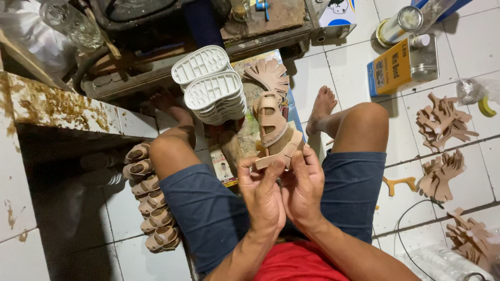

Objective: The person sits on the workshop floor assembling leather sandal uppers over wooden shoe lasts. They fit and press strap pieces onto the last, tap and shape the leather by hand, and use a cylindrical sanding block to smooth and finish the edges of the assembled sandal.

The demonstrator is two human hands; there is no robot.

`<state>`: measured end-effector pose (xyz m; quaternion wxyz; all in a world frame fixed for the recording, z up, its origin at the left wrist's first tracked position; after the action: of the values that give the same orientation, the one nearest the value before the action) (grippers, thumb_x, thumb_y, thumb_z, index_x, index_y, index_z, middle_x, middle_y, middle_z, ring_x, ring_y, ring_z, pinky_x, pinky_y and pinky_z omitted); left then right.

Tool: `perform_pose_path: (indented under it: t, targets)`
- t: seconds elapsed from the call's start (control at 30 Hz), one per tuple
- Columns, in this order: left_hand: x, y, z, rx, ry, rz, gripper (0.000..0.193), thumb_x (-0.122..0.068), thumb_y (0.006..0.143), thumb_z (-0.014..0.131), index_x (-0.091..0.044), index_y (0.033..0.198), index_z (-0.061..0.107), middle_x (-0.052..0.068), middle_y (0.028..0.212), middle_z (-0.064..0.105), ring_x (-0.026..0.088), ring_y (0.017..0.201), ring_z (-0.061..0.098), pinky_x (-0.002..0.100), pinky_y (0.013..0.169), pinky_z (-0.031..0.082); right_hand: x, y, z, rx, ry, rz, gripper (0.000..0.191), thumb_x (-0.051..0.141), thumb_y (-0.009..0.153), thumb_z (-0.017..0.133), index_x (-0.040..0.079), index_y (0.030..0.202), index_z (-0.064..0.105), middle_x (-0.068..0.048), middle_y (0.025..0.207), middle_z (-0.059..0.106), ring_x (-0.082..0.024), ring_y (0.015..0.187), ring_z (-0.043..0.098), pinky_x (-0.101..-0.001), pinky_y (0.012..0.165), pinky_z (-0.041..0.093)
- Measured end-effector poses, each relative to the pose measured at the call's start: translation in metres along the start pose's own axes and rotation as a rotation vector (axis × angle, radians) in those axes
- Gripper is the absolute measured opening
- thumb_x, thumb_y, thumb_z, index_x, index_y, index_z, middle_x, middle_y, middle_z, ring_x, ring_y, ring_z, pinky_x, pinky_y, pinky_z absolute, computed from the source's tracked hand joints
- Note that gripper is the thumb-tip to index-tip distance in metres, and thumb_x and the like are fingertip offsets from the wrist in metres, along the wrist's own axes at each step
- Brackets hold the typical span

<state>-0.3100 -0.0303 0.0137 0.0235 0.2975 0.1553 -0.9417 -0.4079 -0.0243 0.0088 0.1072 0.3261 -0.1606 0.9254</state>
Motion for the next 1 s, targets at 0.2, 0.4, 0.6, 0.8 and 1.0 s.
perform_pose_path:
  t: [0.2, 0.4, 0.6, 0.8, 1.0]
  targets:
    - [-0.031, 0.013, -0.004, 0.056, 0.164, 0.005, 0.029, 0.009, 0.083, 0.081, -0.007, 0.094, 0.059, 0.01, 0.099, 0.072, 0.017, 0.089, 0.07, 0.031, 0.085, 0.057, 0.004, 0.004, -0.004, 0.092, -0.245, -0.085, 0.02, 0.013, 0.109, 0.065, -0.001, 0.123, 0.06, -0.009, 0.112, 0.064, -0.014, 0.098, 0.061, -0.0297, 0.087, 0.051]
    - [-0.117, 0.047, -0.037, 0.214, 0.787, -0.142, 0.024, 0.002, 0.077, 0.084, -0.002, 0.096, 0.069, 0.008, 0.09, 0.075, 0.014, 0.081, 0.073, 0.029, 0.075, 0.06, 0.042, -0.018, 0.063, 0.471, -1.257, -0.761, 0.034, 0.014, 0.091, 0.078, 0.001, 0.119, 0.064, -0.014, 0.112, 0.06, -0.027, 0.107, 0.058, -0.038, 0.096, 0.049]
    - [-0.169, 0.064, -0.072, 0.356, 1.457, -0.265, 0.02, -0.006, 0.075, 0.085, 0.0, 0.089, 0.072, 0.005, 0.082, 0.076, 0.009, 0.076, 0.066, 0.025, 0.068, 0.054, -0.05, -0.002, 0.131, 1.141, -1.176, -0.341, 0.043, 0.015, 0.089, 0.075, -0.001, 0.128, 0.065, -0.019, 0.113, 0.061, -0.032, 0.101, 0.061, -0.0393, 0.085, 0.052]
    - [-0.17, 0.076, -0.086, 0.346, 1.275, -0.37, 0.021, -0.011, 0.074, 0.085, -0.003, 0.087, 0.072, 0.001, 0.081, 0.075, 0.006, 0.078, 0.067, 0.023, 0.07, 0.055, -0.09, 0.019, 0.135, 1.233, -1.139, -0.314, 0.018, 0.018, 0.094, 0.074, 0.003, 0.103, 0.071, -0.012, 0.102, 0.066, -0.029, 0.097, 0.064, -0.0387, 0.081, 0.052]
    - [-0.17, 0.083, -0.097, 0.351, 1.373, -0.325, 0.019, -0.011, 0.078, 0.087, -0.002, 0.086, 0.072, 0.002, 0.078, 0.072, 0.007, 0.075, 0.064, 0.024, 0.065, 0.052, -0.108, 0.02, 0.131, 1.245, -1.235, -0.323, 0.019, 0.016, 0.098, 0.069, -0.002, 0.095, 0.066, -0.016, 0.094, 0.062, -0.034, 0.089, 0.059, -0.041, 0.077, 0.048]
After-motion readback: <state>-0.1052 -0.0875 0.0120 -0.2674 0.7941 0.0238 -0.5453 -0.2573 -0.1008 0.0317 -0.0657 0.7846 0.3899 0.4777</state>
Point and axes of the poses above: each hand's wrist, its own y-axis towards the middle knuckle, its own z-axis out of the palm, x = y × z, the point moved 8 cm from there along y, towards the middle knuckle
